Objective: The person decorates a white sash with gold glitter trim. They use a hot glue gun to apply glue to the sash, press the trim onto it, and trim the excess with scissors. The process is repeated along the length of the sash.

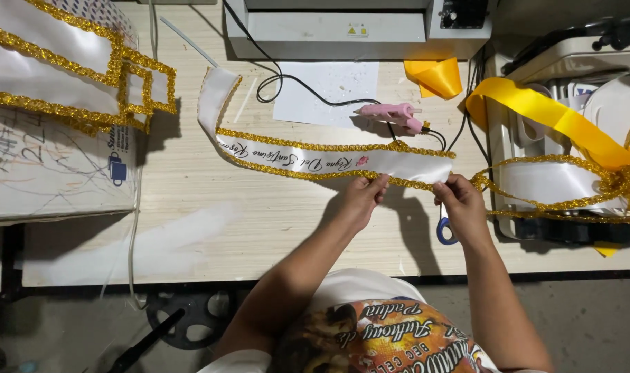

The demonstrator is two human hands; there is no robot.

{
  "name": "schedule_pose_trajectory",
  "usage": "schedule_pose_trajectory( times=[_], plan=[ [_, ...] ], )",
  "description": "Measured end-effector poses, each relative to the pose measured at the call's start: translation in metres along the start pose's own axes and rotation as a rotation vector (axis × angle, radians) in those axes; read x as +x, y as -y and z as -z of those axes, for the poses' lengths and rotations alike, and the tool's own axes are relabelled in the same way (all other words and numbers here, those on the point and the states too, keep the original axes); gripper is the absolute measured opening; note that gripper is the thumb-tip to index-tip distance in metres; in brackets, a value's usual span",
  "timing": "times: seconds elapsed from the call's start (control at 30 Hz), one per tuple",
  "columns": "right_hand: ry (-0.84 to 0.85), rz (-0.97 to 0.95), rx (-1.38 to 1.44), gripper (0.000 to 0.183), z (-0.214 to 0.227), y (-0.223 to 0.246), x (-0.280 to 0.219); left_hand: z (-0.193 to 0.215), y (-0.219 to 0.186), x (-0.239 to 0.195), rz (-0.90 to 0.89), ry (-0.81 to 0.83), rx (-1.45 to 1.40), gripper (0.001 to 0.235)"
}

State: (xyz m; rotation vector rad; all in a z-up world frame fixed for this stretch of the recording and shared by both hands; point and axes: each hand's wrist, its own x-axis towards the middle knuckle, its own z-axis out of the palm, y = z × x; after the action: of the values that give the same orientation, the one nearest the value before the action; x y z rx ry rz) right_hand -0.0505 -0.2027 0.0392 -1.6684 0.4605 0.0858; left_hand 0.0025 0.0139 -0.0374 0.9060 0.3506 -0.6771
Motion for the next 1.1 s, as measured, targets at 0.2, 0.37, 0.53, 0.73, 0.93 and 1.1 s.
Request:
schedule_pose_trajectory(
  times=[0.2, 0.37, 0.53, 0.73, 0.93, 1.1],
  plan=[
    [-0.004, 0.008, 0.021, 0.015, -0.003, -0.009, 0.002, 0.005, 0.009, 0.010, -0.108, -0.035, -0.048, 0.019],
    [-0.008, -0.002, -0.006, 0.015, -0.009, 0.007, -0.002, 0.002, 0.001, 0.000, -0.020, 0.067, -0.076, 0.029],
    [-0.003, 0.007, 0.016, 0.018, -0.008, 0.000, 0.000, -0.004, 0.005, -0.007, 0.052, 0.179, 0.031, 0.049],
    [-0.010, 0.030, 0.001, 0.019, 0.001, -0.009, 0.002, 0.028, 0.008, 0.006, 0.040, 0.274, -0.133, 0.048],
    [-0.026, 0.096, -0.144, 0.021, 0.034, -0.023, 0.002, 0.060, -0.016, -0.008, 0.123, 0.423, -0.296, 0.050],
    [-0.109, -0.100, -0.348, 0.024, 0.086, -0.006, -0.015, 0.182, -0.009, 0.017, -0.074, -0.204, 0.148, 0.025]
  ],
)
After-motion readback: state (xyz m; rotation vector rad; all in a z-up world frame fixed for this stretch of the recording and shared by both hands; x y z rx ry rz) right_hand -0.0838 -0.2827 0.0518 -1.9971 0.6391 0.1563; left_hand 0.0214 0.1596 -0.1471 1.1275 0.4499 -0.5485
